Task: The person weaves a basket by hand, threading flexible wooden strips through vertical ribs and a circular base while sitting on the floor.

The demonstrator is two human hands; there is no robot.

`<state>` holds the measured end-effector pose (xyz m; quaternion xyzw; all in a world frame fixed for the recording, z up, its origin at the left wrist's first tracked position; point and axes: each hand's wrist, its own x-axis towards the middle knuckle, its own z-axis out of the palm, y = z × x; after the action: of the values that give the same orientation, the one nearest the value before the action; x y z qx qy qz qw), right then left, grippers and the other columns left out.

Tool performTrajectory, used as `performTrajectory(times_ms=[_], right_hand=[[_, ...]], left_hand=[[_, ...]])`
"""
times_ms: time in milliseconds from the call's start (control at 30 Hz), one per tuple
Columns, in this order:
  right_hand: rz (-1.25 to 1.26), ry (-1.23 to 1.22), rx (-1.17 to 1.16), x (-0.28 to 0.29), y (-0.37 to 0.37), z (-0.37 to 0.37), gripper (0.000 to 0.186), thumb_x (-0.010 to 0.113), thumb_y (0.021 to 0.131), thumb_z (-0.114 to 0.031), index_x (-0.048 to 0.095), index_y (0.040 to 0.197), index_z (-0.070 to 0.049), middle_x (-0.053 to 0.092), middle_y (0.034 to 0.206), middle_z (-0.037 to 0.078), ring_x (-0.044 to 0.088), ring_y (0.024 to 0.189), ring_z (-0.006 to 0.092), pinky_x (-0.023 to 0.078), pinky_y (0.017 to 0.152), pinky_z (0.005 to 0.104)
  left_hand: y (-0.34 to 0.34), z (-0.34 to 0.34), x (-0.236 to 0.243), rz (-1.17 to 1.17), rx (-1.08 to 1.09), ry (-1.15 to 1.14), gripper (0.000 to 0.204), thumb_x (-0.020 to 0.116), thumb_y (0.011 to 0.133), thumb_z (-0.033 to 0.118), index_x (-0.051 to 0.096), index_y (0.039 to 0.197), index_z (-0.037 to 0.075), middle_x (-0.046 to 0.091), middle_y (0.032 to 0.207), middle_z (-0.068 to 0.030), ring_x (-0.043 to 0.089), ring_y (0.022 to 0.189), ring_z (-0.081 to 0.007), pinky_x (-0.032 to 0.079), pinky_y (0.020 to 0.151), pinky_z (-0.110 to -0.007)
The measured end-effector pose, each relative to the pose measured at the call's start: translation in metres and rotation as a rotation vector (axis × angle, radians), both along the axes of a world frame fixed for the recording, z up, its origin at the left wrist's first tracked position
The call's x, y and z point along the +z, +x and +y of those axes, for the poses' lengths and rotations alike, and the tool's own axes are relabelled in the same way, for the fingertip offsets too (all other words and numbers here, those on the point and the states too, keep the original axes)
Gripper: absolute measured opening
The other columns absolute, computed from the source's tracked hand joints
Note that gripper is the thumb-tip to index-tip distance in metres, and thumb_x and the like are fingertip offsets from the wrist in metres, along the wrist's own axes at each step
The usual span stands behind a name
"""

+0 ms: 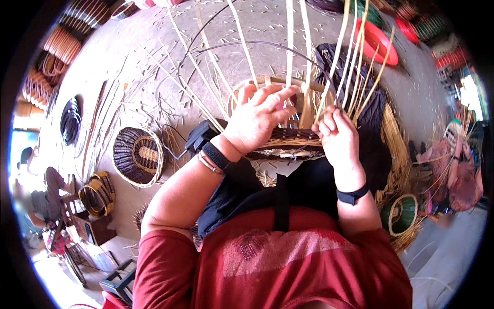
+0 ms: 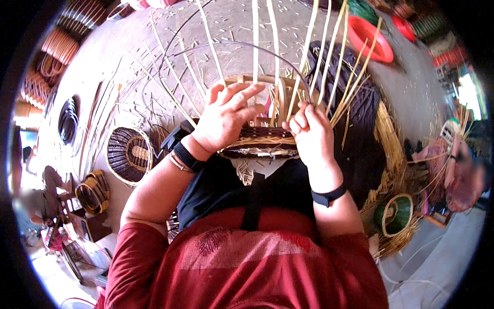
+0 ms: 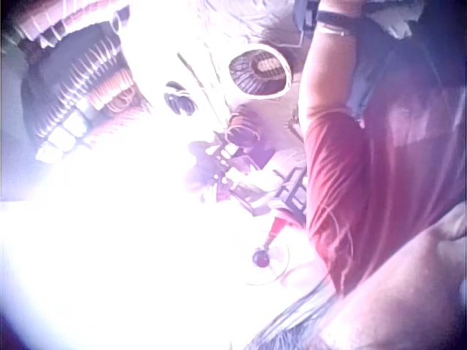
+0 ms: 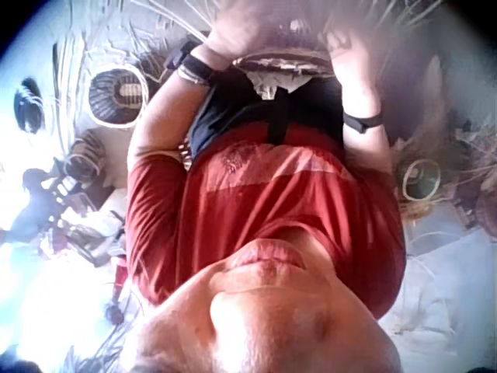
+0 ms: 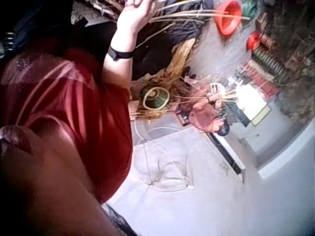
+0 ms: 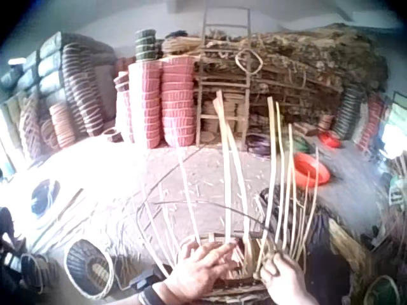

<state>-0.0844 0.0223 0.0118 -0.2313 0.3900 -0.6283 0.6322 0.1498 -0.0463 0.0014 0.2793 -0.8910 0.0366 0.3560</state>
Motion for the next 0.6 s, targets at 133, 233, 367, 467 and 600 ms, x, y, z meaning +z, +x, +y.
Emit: performTrajectory(times_ms=[133,233,367,467,600], right_hand=[[-0.088,-0.055,0.015,-0.003,0.005,-0.014,0.021,0.051,0.109,-0.024,0.057,0.112,-0.004,0.048,0.081,-0.001,0.052,0.076,0.0153,0.053,0.091,0.0455],[-0.037,-0.082,0.016,0.004,0.006,-0.01,0.019,0.05,0.109,-0.022,0.059,0.113,-0.005,0.057,0.088,0.0,0.062,0.087,0.0174,0.056,0.09,0.0396],[0.302,-0.056,-0.118,0.036,0.018,-0.031,0.024,0.051,0.11,-0.019,0.063,0.116,0.001,0.072,0.109,0.013,0.071,0.104,0.0252,0.058,0.095,0.0373],[1.239,-0.337,-0.064,0.04,0.049,-0.092,0.026,0.052,0.109,-0.02,0.067,0.113,0.0,0.072,0.112,0.012,0.067,0.095,0.0213,0.053,0.087,0.0373],[1.734,-0.333,0.055,0.042,0.065,-0.129,0.026,0.054,0.097,-0.002,0.063,0.121,0.001,0.069,0.117,0.021,0.07,0.105,0.0334,0.056,0.089,0.0446]], left_hand=[[0.008,-0.003,-0.009,-0.024,0.118,0.175,0.023,0.065,0.08,0.008,0.072,0.1,0.016,0.066,0.131,0.0019,0.06,0.121,-0.0216,0.038,0.104,-0.044],[0.004,0.012,0.002,-0.04,0.11,0.185,0.025,0.065,0.081,0.005,0.072,0.104,0.014,0.064,0.134,-0.0021,0.06,0.118,-0.0239,0.038,0.107,-0.046],[-0.011,0.067,-0.01,-0.064,0.152,0.312,0.076,0.074,0.082,0.039,0.053,0.145,0.003,0.05,0.15,-0.0091,0.05,0.126,-0.0321,0.036,0.109,-0.048],[-0.032,0.078,-0.009,-0.129,0.361,0.34,0.081,0.079,0.078,0.045,0.055,0.142,0.002,0.052,0.146,-0.0091,0.052,0.118,-0.0306,0.039,0.104,-0.045],[-0.032,0.065,-0.01,-0.161,0.335,0.263,0.069,0.08,0.078,0.04,0.061,0.135,0.007,0.058,0.135,-0.0045,0.054,0.107,-0.0279,0.042,0.098,-0.042]])
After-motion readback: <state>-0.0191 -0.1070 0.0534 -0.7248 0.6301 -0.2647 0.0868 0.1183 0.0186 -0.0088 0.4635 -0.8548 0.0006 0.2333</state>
